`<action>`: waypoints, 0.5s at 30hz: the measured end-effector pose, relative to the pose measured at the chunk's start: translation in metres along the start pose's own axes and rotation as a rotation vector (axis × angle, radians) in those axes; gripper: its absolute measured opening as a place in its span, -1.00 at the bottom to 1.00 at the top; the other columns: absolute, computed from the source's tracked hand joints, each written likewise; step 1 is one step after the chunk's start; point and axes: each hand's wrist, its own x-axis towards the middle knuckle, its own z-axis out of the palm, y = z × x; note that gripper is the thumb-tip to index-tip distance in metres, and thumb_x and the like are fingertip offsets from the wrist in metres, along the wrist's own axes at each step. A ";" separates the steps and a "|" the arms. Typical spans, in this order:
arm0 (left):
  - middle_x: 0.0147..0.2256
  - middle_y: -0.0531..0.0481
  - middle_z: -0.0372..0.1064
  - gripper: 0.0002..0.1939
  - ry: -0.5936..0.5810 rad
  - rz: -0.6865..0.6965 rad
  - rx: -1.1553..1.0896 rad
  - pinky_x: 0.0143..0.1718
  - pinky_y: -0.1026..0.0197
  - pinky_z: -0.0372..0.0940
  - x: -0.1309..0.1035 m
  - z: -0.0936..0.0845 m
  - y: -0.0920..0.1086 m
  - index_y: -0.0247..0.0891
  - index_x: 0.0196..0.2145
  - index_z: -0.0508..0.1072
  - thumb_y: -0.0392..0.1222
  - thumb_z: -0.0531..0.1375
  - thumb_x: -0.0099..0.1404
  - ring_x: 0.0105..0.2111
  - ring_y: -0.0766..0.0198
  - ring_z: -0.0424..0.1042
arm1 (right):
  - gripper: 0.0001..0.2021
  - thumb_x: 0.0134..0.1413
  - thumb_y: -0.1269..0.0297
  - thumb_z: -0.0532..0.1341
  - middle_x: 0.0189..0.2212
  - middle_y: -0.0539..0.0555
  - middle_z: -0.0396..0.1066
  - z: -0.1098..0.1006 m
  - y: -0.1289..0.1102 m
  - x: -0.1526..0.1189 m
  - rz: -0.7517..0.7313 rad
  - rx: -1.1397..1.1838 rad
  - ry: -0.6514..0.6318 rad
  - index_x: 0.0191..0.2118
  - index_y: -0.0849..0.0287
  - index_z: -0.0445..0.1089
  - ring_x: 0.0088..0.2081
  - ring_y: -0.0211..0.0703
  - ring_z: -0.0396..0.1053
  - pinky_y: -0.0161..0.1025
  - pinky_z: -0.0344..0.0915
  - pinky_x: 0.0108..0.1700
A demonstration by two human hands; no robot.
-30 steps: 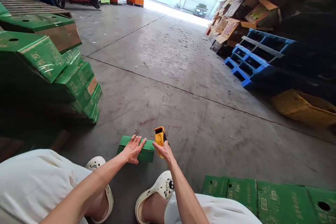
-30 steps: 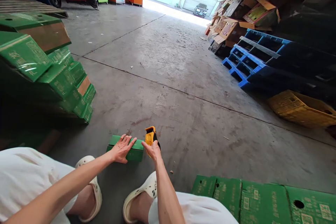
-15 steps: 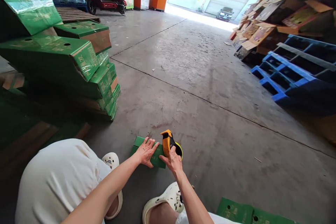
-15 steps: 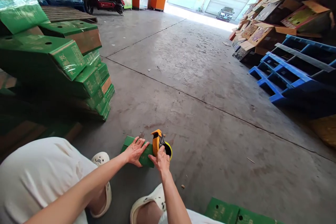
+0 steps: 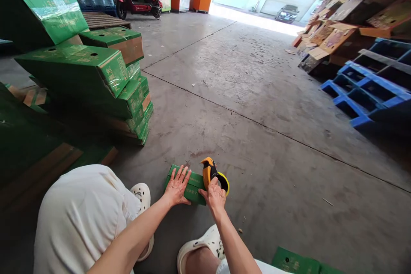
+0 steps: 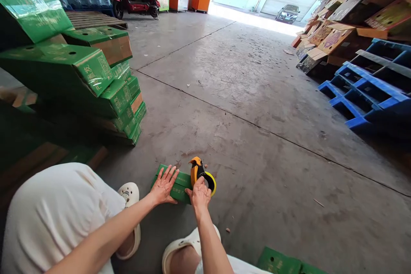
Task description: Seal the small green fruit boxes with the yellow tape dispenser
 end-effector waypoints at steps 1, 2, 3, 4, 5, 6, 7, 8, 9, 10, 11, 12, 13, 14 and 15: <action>0.54 -0.40 -0.30 0.55 -0.001 -0.002 0.008 0.47 -0.41 -0.34 -0.001 0.001 -0.001 -0.33 0.56 -0.26 0.62 0.34 -0.04 0.53 -0.33 -0.38 | -0.39 0.23 0.11 0.36 0.05 0.45 0.50 0.000 0.000 0.000 0.001 0.007 -0.003 0.24 0.34 0.20 0.12 0.25 0.49 -0.04 0.25 0.08; 0.53 -0.41 -0.28 0.55 -0.006 0.005 0.015 0.47 -0.40 -0.33 -0.001 0.002 -0.001 -0.34 0.56 -0.25 0.61 0.35 -0.04 0.53 -0.33 -0.36 | -0.37 0.23 0.11 0.36 0.05 0.45 0.51 0.000 0.000 0.000 0.001 0.012 -0.003 0.26 0.34 0.19 0.13 0.25 0.49 -0.05 0.24 0.08; 0.53 -0.43 -0.26 0.54 -0.012 0.019 0.022 0.48 -0.38 -0.32 -0.001 0.002 -0.002 -0.35 0.56 -0.23 0.60 0.35 -0.04 0.53 -0.32 -0.34 | -0.36 0.24 0.11 0.35 0.06 0.45 0.51 0.000 0.001 0.000 0.000 0.016 -0.003 0.27 0.35 0.18 0.13 0.25 0.48 -0.05 0.24 0.09; 0.52 -0.45 -0.25 0.52 -0.016 0.035 0.027 0.48 -0.36 -0.30 0.000 0.002 -0.002 -0.35 0.56 -0.21 0.59 0.36 -0.03 0.53 -0.32 -0.32 | -0.34 0.24 0.10 0.35 0.07 0.46 0.50 0.000 0.001 0.000 -0.003 0.017 -0.004 0.29 0.36 0.15 0.14 0.25 0.48 -0.05 0.23 0.09; 0.52 -0.46 -0.25 0.50 -0.019 0.051 0.032 0.48 -0.35 -0.27 0.000 0.001 -0.002 -0.35 0.56 -0.19 0.59 0.36 -0.01 0.53 -0.32 -0.30 | -0.32 0.25 0.10 0.34 0.09 0.48 0.49 0.001 0.002 0.000 -0.010 0.018 -0.004 0.31 0.37 0.13 0.15 0.25 0.47 -0.05 0.23 0.10; 0.52 -0.48 -0.25 0.49 -0.020 0.064 0.034 0.48 -0.34 -0.25 0.000 0.001 -0.002 -0.35 0.56 -0.17 0.58 0.36 0.00 0.53 -0.33 -0.29 | -0.30 0.25 0.10 0.34 0.11 0.49 0.48 0.001 0.002 0.000 -0.017 0.019 -0.003 0.33 0.37 0.11 0.16 0.26 0.47 -0.04 0.23 0.10; 0.52 -0.49 -0.26 0.47 -0.019 0.074 0.035 0.48 -0.33 -0.23 0.000 0.001 -0.003 -0.35 0.55 -0.16 0.58 0.35 0.01 0.52 -0.33 -0.28 | -0.29 0.25 0.09 0.33 0.12 0.51 0.47 0.001 0.003 0.000 -0.020 0.021 -0.005 0.34 0.38 0.09 0.17 0.27 0.46 -0.03 0.23 0.10; 0.52 -0.50 -0.27 0.46 -0.017 0.080 0.035 0.48 -0.34 -0.21 0.000 0.001 -0.003 -0.34 0.55 -0.16 0.57 0.35 0.02 0.52 -0.34 -0.28 | -0.29 0.26 0.08 0.33 0.12 0.51 0.48 0.002 0.003 0.001 -0.018 0.026 -0.008 0.33 0.38 0.09 0.16 0.28 0.47 -0.03 0.23 0.10; 0.52 -0.51 -0.28 0.46 -0.016 0.083 0.034 0.47 -0.35 -0.20 0.000 0.001 -0.003 -0.33 0.55 -0.17 0.57 0.36 0.03 0.52 -0.35 -0.28 | -0.30 0.26 0.07 0.33 0.11 0.51 0.49 0.002 0.003 0.001 -0.013 0.032 -0.012 0.32 0.38 0.10 0.16 0.28 0.48 -0.02 0.23 0.10; 0.52 -0.52 -0.28 0.45 -0.015 0.085 0.032 0.47 -0.36 -0.19 0.000 0.001 -0.003 -0.32 0.56 -0.17 0.56 0.36 0.03 0.52 -0.36 -0.29 | -0.32 0.26 0.07 0.33 0.09 0.50 0.50 0.002 0.003 0.002 -0.007 0.039 -0.018 0.30 0.38 0.12 0.14 0.29 0.49 -0.02 0.23 0.09; 0.52 -0.52 -0.29 0.45 -0.016 0.086 0.030 0.46 -0.37 -0.18 -0.001 0.002 -0.003 -0.31 0.56 -0.18 0.55 0.37 0.03 0.52 -0.36 -0.29 | -0.34 0.26 0.07 0.32 0.08 0.49 0.51 0.002 0.003 0.002 0.000 0.047 -0.024 0.28 0.38 0.14 0.14 0.29 0.49 -0.02 0.23 0.09; 0.52 -0.51 -0.29 0.45 -0.017 0.086 0.028 0.46 -0.38 -0.17 -0.001 0.002 -0.004 -0.30 0.56 -0.19 0.54 0.38 0.03 0.52 -0.37 -0.29 | -0.36 0.26 0.08 0.32 0.07 0.48 0.52 0.001 0.002 0.003 0.004 0.056 -0.030 0.26 0.38 0.15 0.13 0.29 0.50 -0.02 0.23 0.09; 0.52 -0.51 -0.29 0.45 -0.019 0.087 0.026 0.46 -0.39 -0.16 -0.001 0.002 -0.004 -0.29 0.56 -0.19 0.53 0.39 0.03 0.52 -0.37 -0.30 | -0.38 0.26 0.09 0.32 0.06 0.48 0.53 0.001 0.002 0.003 0.005 0.065 -0.033 0.24 0.37 0.16 0.13 0.28 0.50 -0.02 0.23 0.09; 0.52 -0.51 -0.29 0.45 -0.021 0.088 0.025 0.46 -0.38 -0.16 -0.001 0.003 -0.004 -0.29 0.56 -0.19 0.52 0.40 0.03 0.52 -0.37 -0.30 | -0.39 0.26 0.10 0.33 0.07 0.47 0.53 0.000 0.001 0.003 0.003 0.073 -0.033 0.24 0.36 0.15 0.13 0.27 0.50 -0.03 0.22 0.09; 0.52 -0.51 -0.30 0.46 -0.023 0.087 0.024 0.46 -0.38 -0.16 -0.001 0.003 -0.004 -0.29 0.56 -0.19 0.51 0.41 0.02 0.51 -0.38 -0.30 | -0.40 0.26 0.11 0.33 0.06 0.46 0.53 0.000 0.001 0.003 0.002 0.079 -0.030 0.23 0.35 0.15 0.14 0.26 0.50 -0.03 0.22 0.09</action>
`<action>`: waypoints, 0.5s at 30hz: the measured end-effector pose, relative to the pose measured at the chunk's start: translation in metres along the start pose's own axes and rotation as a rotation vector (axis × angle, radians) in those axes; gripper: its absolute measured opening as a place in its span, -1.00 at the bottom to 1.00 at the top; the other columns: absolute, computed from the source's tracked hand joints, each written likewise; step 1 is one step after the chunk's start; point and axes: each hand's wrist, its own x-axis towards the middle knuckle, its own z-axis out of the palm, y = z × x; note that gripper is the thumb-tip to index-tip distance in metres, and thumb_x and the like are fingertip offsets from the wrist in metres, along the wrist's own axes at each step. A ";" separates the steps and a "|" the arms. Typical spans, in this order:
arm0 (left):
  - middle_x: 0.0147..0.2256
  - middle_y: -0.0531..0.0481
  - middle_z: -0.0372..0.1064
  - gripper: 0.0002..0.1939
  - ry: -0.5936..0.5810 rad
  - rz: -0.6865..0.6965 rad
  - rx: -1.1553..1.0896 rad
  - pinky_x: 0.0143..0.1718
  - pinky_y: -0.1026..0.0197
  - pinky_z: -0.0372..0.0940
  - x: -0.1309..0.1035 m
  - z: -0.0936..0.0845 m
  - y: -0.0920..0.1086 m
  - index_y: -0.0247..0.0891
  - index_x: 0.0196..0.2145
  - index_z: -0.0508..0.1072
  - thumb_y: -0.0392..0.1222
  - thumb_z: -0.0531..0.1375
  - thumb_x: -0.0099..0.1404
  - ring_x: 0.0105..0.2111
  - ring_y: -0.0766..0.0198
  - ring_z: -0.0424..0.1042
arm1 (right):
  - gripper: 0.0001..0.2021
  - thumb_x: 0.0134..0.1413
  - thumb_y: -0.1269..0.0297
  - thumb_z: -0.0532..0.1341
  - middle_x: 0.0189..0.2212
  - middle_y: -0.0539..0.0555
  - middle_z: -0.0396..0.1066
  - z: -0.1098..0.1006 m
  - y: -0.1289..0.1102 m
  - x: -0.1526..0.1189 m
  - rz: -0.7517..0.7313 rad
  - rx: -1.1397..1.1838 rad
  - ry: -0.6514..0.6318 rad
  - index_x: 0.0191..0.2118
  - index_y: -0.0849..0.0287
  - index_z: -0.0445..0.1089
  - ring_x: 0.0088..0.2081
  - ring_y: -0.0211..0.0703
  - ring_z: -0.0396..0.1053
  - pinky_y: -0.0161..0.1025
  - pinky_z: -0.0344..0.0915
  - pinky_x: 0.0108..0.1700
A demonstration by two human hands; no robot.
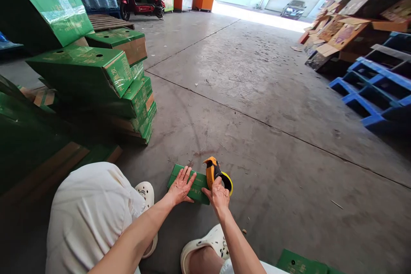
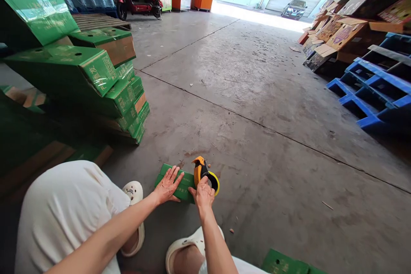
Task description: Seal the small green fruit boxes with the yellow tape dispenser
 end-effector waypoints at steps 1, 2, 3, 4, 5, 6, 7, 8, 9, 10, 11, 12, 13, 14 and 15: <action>0.52 -0.51 -0.31 0.46 -0.001 -0.001 0.000 0.46 -0.38 -0.16 0.000 0.000 0.000 -0.28 0.56 -0.19 0.50 0.41 0.02 0.51 -0.38 -0.31 | -0.41 0.27 0.11 0.32 0.05 0.46 0.54 0.000 0.000 0.000 -0.003 0.002 0.005 0.22 0.35 0.15 0.13 0.26 0.50 -0.04 0.22 0.08; 0.52 -0.51 -0.31 0.46 -0.001 -0.003 0.000 0.46 -0.38 -0.16 0.000 0.000 0.000 -0.28 0.56 -0.18 0.49 0.42 0.01 0.52 -0.37 -0.32 | -0.42 0.28 0.10 0.32 0.04 0.45 0.55 -0.001 -0.001 0.000 -0.007 0.001 0.012 0.22 0.34 0.15 0.13 0.25 0.50 -0.05 0.22 0.07; 0.52 -0.52 -0.32 0.45 0.000 -0.005 -0.001 0.46 -0.37 -0.16 0.000 0.001 0.000 -0.28 0.56 -0.18 0.49 0.43 0.02 0.52 -0.37 -0.32 | -0.44 0.29 0.10 0.31 0.02 0.44 0.56 -0.001 -0.001 0.000 -0.011 -0.004 0.019 0.21 0.33 0.15 0.12 0.25 0.51 -0.05 0.22 0.06; 0.52 -0.51 -0.33 0.45 0.003 -0.006 -0.002 0.47 -0.37 -0.16 0.000 0.001 0.001 -0.28 0.56 -0.17 0.48 0.43 0.02 0.52 -0.36 -0.33 | -0.46 0.31 0.08 0.30 0.00 0.42 0.56 -0.001 -0.001 0.000 -0.014 -0.011 0.024 0.19 0.32 0.16 0.11 0.25 0.52 -0.06 0.22 0.04; 0.52 -0.51 -0.34 0.45 0.006 -0.008 -0.003 0.47 -0.36 -0.17 0.000 0.002 0.001 -0.27 0.56 -0.17 0.47 0.43 0.02 0.52 -0.35 -0.33 | -0.48 0.32 0.07 0.29 -0.02 0.41 0.57 -0.001 0.000 0.000 -0.018 -0.020 0.028 0.18 0.32 0.16 0.10 0.25 0.53 -0.07 0.23 0.02; 0.52 -0.50 -0.35 0.44 0.010 -0.008 -0.005 0.47 -0.36 -0.18 0.000 0.003 0.001 -0.27 0.56 -0.17 0.47 0.44 0.02 0.52 -0.35 -0.33 | -0.49 0.34 0.05 0.28 -0.04 0.41 0.57 0.000 0.000 0.000 -0.021 -0.029 0.030 0.17 0.31 0.17 0.09 0.25 0.53 -0.08 0.23 0.01; 0.52 -0.50 -0.36 0.44 0.015 -0.008 -0.006 0.48 -0.35 -0.18 -0.001 0.004 0.001 -0.26 0.56 -0.17 0.47 0.44 0.02 0.52 -0.34 -0.33 | -0.49 0.35 0.04 0.28 -0.06 0.40 0.58 0.000 0.000 0.001 -0.025 -0.040 0.032 0.16 0.31 0.17 0.08 0.25 0.54 -0.08 0.22 0.00; 0.52 -0.49 -0.37 0.44 0.022 -0.008 -0.006 0.48 -0.35 -0.18 -0.001 0.005 0.001 -0.26 0.56 -0.18 0.47 0.43 0.02 0.52 -0.33 -0.33 | -0.50 0.35 0.04 0.27 -0.07 0.40 0.57 0.001 0.000 0.001 -0.029 -0.052 0.033 0.16 0.31 0.17 0.08 0.25 0.54 -0.08 0.22 -0.01; 0.53 -0.48 -0.37 0.44 0.030 -0.009 -0.006 0.48 -0.35 -0.18 -0.001 0.005 0.002 -0.25 0.56 -0.18 0.47 0.43 0.02 0.52 -0.33 -0.33 | -0.49 0.36 0.03 0.27 -0.07 0.40 0.57 0.001 0.000 0.001 -0.034 -0.065 0.036 0.16 0.31 0.17 0.08 0.25 0.54 -0.09 0.22 -0.01; 0.53 -0.47 -0.38 0.44 0.038 -0.010 -0.005 0.47 -0.35 -0.17 -0.001 0.006 0.002 -0.24 0.56 -0.18 0.47 0.43 0.02 0.52 -0.33 -0.32 | -0.49 0.36 0.03 0.27 -0.07 0.41 0.57 0.002 0.001 0.001 -0.038 -0.078 0.039 0.17 0.31 0.16 0.08 0.25 0.54 -0.09 0.22 -0.01; 0.53 -0.47 -0.38 0.44 0.047 -0.010 -0.005 0.47 -0.35 -0.17 -0.002 0.007 0.001 -0.23 0.56 -0.18 0.47 0.43 0.02 0.52 -0.33 -0.31 | -0.48 0.36 0.04 0.28 -0.07 0.41 0.57 0.003 0.001 0.001 -0.039 -0.091 0.043 0.17 0.31 0.16 0.08 0.25 0.54 -0.09 0.22 -0.01; 0.53 -0.47 -0.38 0.44 0.055 -0.010 -0.004 0.47 -0.35 -0.16 -0.002 0.008 0.001 -0.23 0.56 -0.18 0.47 0.44 0.02 0.52 -0.33 -0.31 | -0.48 0.36 0.04 0.28 -0.07 0.41 0.57 0.003 0.000 0.001 -0.040 -0.102 0.047 0.18 0.31 0.15 0.08 0.25 0.54 -0.09 0.22 -0.01; 0.53 -0.47 -0.38 0.44 0.061 -0.008 -0.003 0.47 -0.35 -0.15 -0.002 0.008 0.001 -0.22 0.56 -0.18 0.47 0.44 0.02 0.52 -0.33 -0.30 | -0.48 0.36 0.04 0.27 -0.07 0.41 0.57 0.004 0.000 0.001 -0.041 -0.112 0.050 0.18 0.32 0.15 0.08 0.24 0.54 -0.09 0.22 -0.01; 0.53 -0.47 -0.37 0.44 0.064 -0.005 -0.001 0.46 -0.35 -0.14 -0.002 0.009 0.001 -0.22 0.56 -0.17 0.47 0.44 0.01 0.52 -0.34 -0.29 | -0.48 0.37 0.05 0.27 -0.08 0.41 0.57 0.004 0.000 0.001 -0.041 -0.119 0.054 0.18 0.33 0.15 0.07 0.24 0.55 -0.09 0.23 -0.01; 0.53 -0.48 -0.36 0.44 0.065 -0.002 0.001 0.46 -0.35 -0.14 -0.002 0.009 0.001 -0.22 0.56 -0.16 0.48 0.44 0.01 0.52 -0.34 -0.29 | -0.49 0.38 0.05 0.26 -0.08 0.41 0.57 0.004 -0.001 0.001 -0.043 -0.123 0.058 0.18 0.34 0.15 0.07 0.23 0.55 -0.08 0.23 -0.01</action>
